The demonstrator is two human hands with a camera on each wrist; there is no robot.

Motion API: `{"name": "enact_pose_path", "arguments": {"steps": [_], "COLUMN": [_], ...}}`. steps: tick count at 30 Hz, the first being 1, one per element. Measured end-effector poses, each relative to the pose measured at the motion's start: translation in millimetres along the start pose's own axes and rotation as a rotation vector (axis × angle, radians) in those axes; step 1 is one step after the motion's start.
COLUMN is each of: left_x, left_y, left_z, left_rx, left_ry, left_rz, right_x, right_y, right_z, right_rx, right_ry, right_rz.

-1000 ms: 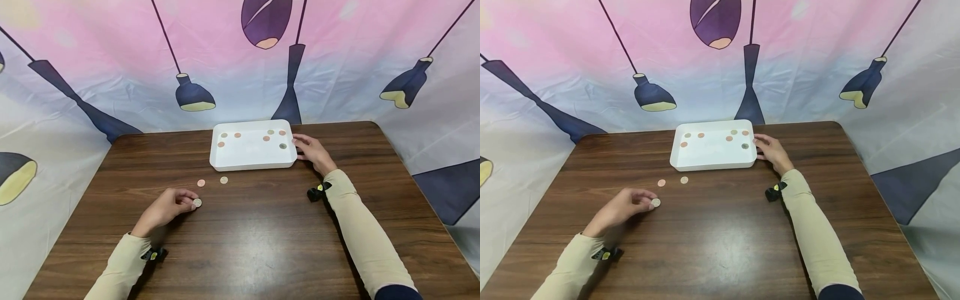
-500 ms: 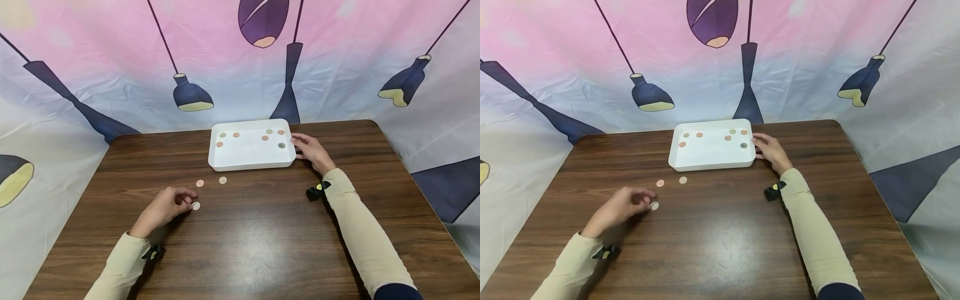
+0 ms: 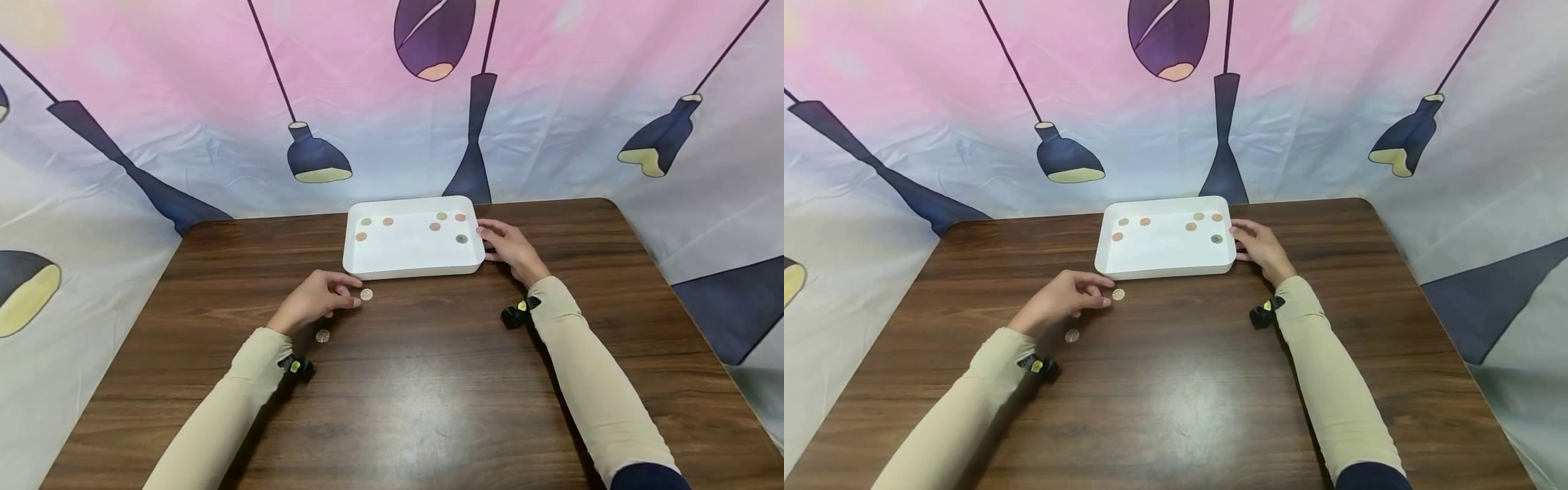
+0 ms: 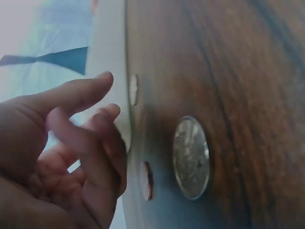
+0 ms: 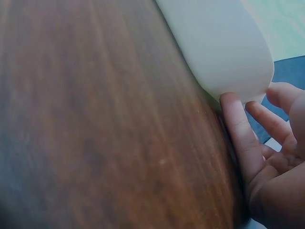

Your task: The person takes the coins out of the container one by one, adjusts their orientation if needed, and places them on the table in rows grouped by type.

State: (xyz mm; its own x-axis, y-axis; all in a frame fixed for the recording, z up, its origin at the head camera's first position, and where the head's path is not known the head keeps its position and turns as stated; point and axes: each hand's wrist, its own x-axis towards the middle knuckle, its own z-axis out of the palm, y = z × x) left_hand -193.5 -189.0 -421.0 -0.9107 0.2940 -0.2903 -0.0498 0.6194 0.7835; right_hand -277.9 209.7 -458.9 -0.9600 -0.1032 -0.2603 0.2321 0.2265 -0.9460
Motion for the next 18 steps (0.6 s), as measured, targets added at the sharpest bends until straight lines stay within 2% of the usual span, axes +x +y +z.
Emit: {"name": "enact_pose_path", "arguments": {"steps": [2, 6, 10, 12, 18], "left_x": [4.2, 8.7, 10.1, 11.0, 13.6], "left_y": [2.2, 6.3, 8.5, 9.1, 11.2], "left_z": [3.4, 10.9, 15.1, 15.6, 16.4], "left_rx": [0.067, 0.227, 0.286, 0.290, 0.352], "left_ry": [0.003, 0.055, 0.099, 0.089, -0.001], "left_rz": [0.007, 0.030, 0.029, 0.026, 0.036], "right_x": [0, 0, 0, 0, 4], "right_y": [0, 0, -1, -1, 2], "right_z": [0, 0, -1, -2, -2], "right_rx": [-0.003, -0.015, -0.021, -0.018, -0.009], "right_ry": [-0.001, -0.002, -0.005, -0.009, -0.017], "right_rz": [-0.003, -0.005, -0.002, 0.002, 0.021]}}
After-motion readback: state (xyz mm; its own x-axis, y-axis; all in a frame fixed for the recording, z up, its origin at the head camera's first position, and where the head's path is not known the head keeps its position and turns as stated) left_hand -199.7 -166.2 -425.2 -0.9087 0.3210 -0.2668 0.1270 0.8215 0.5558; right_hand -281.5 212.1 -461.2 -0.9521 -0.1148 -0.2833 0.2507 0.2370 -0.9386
